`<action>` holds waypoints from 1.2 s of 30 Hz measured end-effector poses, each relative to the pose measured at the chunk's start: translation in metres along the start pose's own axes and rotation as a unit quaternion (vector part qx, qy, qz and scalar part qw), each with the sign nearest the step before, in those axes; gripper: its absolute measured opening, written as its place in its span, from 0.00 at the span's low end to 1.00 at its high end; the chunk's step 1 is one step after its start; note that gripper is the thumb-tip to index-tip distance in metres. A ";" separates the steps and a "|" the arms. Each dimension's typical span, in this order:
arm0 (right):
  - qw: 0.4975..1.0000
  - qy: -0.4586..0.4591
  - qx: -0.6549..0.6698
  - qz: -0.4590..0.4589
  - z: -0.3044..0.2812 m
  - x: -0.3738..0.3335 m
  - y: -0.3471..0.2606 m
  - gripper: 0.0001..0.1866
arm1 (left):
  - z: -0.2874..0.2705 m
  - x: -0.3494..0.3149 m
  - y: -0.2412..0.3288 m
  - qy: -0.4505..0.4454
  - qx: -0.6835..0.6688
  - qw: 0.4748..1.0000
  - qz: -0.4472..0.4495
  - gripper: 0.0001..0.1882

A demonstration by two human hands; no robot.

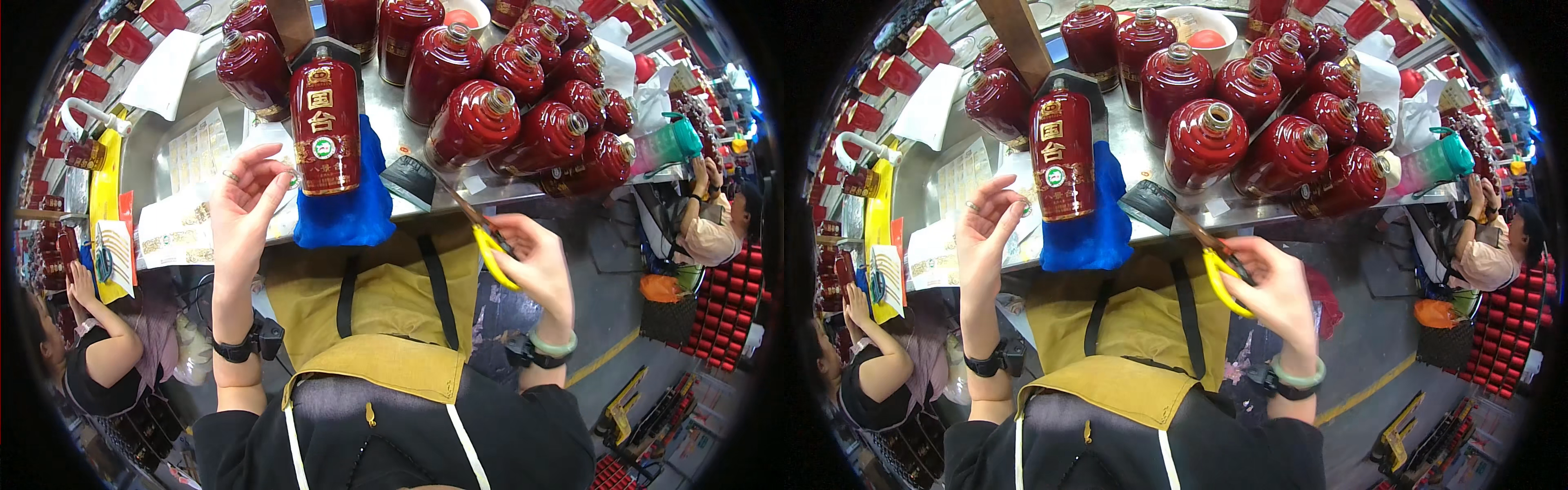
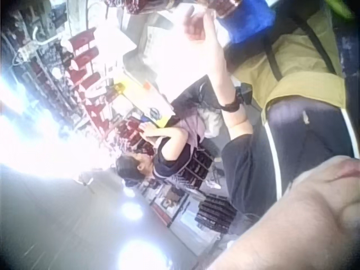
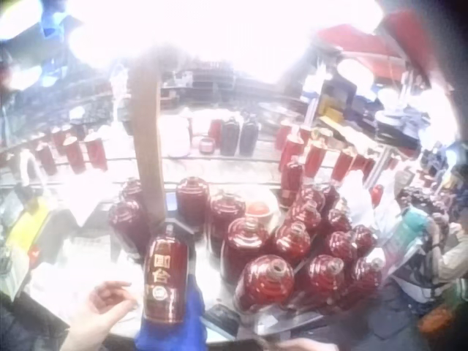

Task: Applying labels and decorative stickers to large red liquid bottles at a factory workstation.

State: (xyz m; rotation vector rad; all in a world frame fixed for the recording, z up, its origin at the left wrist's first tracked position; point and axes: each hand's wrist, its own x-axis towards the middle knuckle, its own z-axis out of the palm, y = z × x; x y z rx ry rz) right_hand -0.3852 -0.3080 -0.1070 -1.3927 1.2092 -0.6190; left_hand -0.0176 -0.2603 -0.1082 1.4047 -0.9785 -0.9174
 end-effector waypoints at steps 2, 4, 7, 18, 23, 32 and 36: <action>0.999 0.011 -0.021 -0.022 0.029 0.023 0.010 0.21 | 0.001 -0.003 -0.001 -0.012 -0.014 1.000 0.006 0.19; 0.993 0.032 -0.091 -0.074 0.055 0.046 0.013 0.22 | -0.001 -0.008 -0.001 -0.004 -0.013 1.000 0.005 0.19; 0.951 0.107 -0.242 -0.161 0.085 0.065 0.002 0.20 | -0.008 -0.016 -0.002 -0.014 -0.021 0.999 0.021 0.21; 0.926 0.201 -0.312 -0.071 0.080 0.079 0.013 0.11 | 0.002 -0.002 -0.019 -0.012 0.011 1.000 -0.015 0.23; 0.952 0.216 -0.216 0.003 0.071 0.080 0.016 0.23 | 0.052 -0.039 -0.009 -0.226 -0.046 0.972 -0.051 0.33; 0.897 0.369 -0.217 -0.113 0.077 0.098 0.015 0.51 | 0.142 -0.014 -0.029 -0.277 -0.116 0.943 -0.143 0.57; 0.914 0.329 -0.210 -0.113 0.064 0.106 0.026 0.55 | 0.160 0.012 -0.032 -0.297 -0.146 0.924 -0.192 0.60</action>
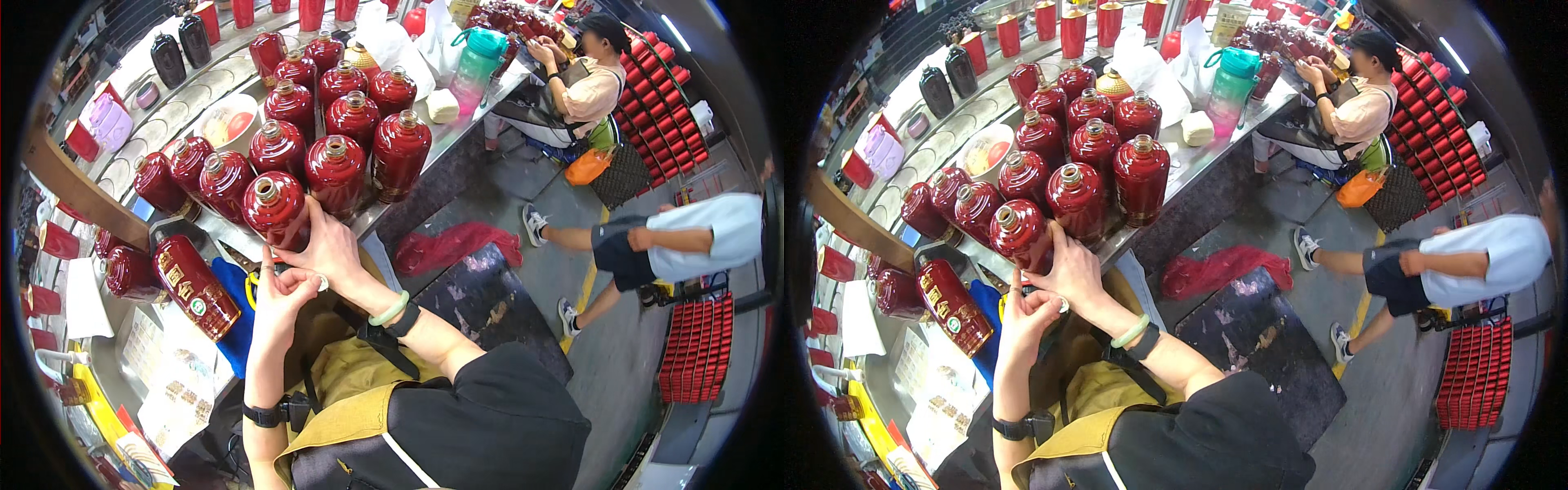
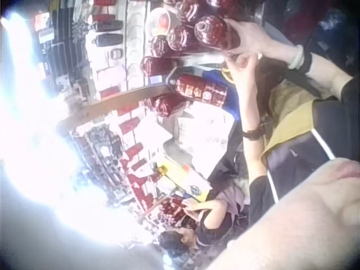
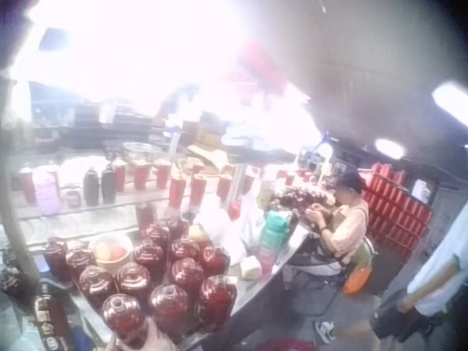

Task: Applying labels and decorative stickers to large red liquid bottles at a factory workstation.

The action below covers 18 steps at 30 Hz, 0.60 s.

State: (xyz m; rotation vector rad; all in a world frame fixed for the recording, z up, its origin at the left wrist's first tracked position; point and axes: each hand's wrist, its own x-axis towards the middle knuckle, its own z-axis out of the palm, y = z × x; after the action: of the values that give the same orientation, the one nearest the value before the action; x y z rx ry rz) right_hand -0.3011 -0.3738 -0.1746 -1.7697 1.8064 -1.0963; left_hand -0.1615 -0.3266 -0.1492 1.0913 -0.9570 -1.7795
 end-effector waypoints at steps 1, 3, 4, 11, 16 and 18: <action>1.000 0.005 0.008 -0.005 0.000 0.001 0.003 0.55 | 0.000 0.003 0.001 -0.002 0.008 1.000 -0.005 0.60; 1.000 -0.027 0.001 -0.009 0.001 0.004 0.008 0.56 | 0.000 0.007 0.003 -0.019 0.003 1.000 0.004 0.58; 1.000 -0.018 -0.006 -0.020 0.002 0.005 0.009 0.55 | 0.000 0.009 0.005 -0.025 0.018 0.999 0.011 0.58; 0.996 -0.060 0.060 -0.029 -0.008 0.021 0.010 0.47 | 0.001 0.016 0.008 -0.021 0.017 1.000 -0.006 0.57; 0.995 -0.054 -0.083 0.011 -0.029 0.019 -0.001 0.34 | -0.002 0.017 0.009 -0.011 0.060 0.998 -0.004 0.54; 0.989 -0.084 -0.124 0.019 -0.038 0.016 -0.005 0.33 | -0.005 0.018 0.009 -0.025 0.062 0.998 -0.001 0.54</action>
State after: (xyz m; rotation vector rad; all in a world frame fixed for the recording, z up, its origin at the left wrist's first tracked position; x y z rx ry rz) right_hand -0.3278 -0.3789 -0.1429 -1.8920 1.9291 -0.7079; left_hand -0.1594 -0.3476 -0.1483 1.1297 -1.1092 -1.7756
